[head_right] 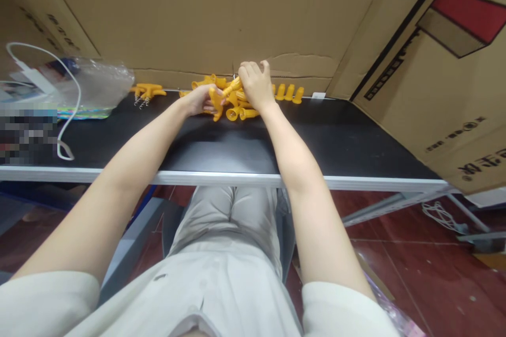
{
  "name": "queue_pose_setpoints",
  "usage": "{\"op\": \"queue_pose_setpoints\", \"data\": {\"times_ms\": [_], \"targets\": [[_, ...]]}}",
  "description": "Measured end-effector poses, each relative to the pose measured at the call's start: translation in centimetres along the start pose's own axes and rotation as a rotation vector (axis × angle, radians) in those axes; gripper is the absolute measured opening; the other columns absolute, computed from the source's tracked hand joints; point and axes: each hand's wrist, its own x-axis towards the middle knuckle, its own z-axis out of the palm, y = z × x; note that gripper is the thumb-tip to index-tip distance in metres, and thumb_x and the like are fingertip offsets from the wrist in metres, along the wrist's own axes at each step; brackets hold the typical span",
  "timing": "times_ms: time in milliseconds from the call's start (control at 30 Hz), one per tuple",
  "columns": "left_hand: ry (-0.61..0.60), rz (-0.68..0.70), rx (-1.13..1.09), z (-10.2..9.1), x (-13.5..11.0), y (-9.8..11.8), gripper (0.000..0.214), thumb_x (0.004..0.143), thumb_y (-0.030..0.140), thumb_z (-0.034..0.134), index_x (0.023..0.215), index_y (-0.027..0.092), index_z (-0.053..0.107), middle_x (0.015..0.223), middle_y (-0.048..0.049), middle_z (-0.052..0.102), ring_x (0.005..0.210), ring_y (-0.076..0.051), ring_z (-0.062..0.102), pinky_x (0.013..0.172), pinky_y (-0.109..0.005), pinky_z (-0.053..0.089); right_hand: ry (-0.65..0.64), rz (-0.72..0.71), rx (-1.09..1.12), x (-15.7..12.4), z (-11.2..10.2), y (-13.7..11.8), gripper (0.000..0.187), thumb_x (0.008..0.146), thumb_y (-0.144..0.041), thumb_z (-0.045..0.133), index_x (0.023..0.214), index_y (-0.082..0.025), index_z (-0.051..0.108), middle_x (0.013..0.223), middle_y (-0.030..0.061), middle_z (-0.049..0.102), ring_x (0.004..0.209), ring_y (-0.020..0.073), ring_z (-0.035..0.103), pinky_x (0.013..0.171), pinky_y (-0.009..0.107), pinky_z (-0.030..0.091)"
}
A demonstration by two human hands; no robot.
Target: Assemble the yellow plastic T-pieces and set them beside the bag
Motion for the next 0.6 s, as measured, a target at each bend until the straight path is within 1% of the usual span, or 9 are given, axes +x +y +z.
{"op": "queue_pose_setpoints", "data": {"times_ms": [100, 200, 267, 333, 433, 500, 600], "targets": [[-0.005, -0.031, -0.063, -0.6, -0.2, 0.0, 0.048, 0.078, 0.072, 0.049, 0.069, 0.026, 0.056, 0.051, -0.0068, 0.045, 0.057, -0.027, 0.055, 0.056, -0.044, 0.047, 0.003, 0.002, -0.010, 0.0, -0.2, -0.2, 0.049, 0.111, -0.033, 0.023, 0.138, -0.023, 0.063, 0.148, 0.0151, 0.063, 0.141, 0.0362, 0.057, 0.128, 0.066, 0.025], [0.019, -0.089, -0.171, -0.9, -0.1, -0.4, 0.049, 0.084, 0.071, 0.051, 0.074, 0.024, 0.057, 0.054, -0.0091, 0.055, 0.068, -0.026, 0.061, 0.058, -0.038, 0.046, -0.016, -0.007, -0.008, -0.2, -0.5, -0.2, 0.049, 0.111, -0.040, 0.029, 0.142, -0.023, 0.063, 0.149, 0.0153, 0.063, 0.142, 0.0359, 0.056, 0.130, 0.064, 0.025], [0.025, -0.105, -0.283, -1.3, 0.4, -1.1, 0.048, 0.088, 0.069, 0.054, 0.078, 0.022, 0.059, 0.054, -0.0083, 0.058, 0.069, -0.024, 0.062, 0.057, -0.034, 0.044, -0.020, -0.061, 0.003, -0.3, -0.5, -0.1, 0.052, 0.111, -0.047, 0.033, 0.148, -0.023, 0.061, 0.154, 0.0159, 0.061, 0.147, 0.0368, 0.053, 0.132, 0.066, 0.021], [0.013, -0.102, -0.422, -1.7, 1.1, -2.1, 0.047, 0.090, 0.067, 0.056, 0.078, 0.021, 0.060, 0.054, -0.0068, 0.059, 0.063, -0.022, 0.061, 0.053, -0.030, 0.041, -0.010, -0.150, 0.024, -0.3, -0.3, 0.0, 0.056, 0.111, -0.051, 0.036, 0.155, -0.025, 0.056, 0.161, 0.0152, 0.058, 0.154, 0.0374, 0.047, 0.132, 0.071, 0.017], [-0.039, -0.109, -0.626, -2.4, 2.1, -3.6, 0.045, 0.093, 0.062, 0.056, 0.078, 0.020, 0.061, 0.054, -0.0044, 0.059, 0.050, -0.017, 0.056, 0.044, -0.024, 0.037, -0.010, -0.238, 0.041, -0.1, 0.2, -0.1, 0.053, 0.114, -0.046, 0.031, 0.158, -0.028, 0.054, 0.163, 0.0132, 0.057, 0.158, 0.0346, 0.045, 0.132, 0.072, 0.014], [-0.064, -0.128, -0.718, -2.7, 2.5, -4.3, 0.041, 0.095, 0.056, 0.056, 0.078, 0.019, 0.063, 0.055, -0.0035, 0.060, 0.045, -0.015, 0.055, 0.041, -0.022, 0.035, -0.019, -0.242, 0.031, 0.1, 0.5, -0.4, 0.051, 0.114, -0.039, 0.028, 0.153, -0.029, 0.059, 0.159, 0.0126, 0.061, 0.156, 0.0320, 0.048, 0.133, 0.069, 0.016], [-0.049, -0.162, -0.779, -2.5, 2.7, -4.6, 0.034, 0.095, 0.046, 0.055, 0.078, 0.018, 0.064, 0.056, -0.0039, 0.061, 0.045, -0.016, 0.057, 0.040, -0.021, 0.034, -0.012, -0.235, 0.009, 0.3, 0.7, -0.9, 0.048, 0.113, -0.029, 0.029, 0.144, -0.027, 0.065, 0.153, 0.0131, 0.066, 0.153, 0.0315, 0.052, 0.132, 0.069, 0.020]]}}
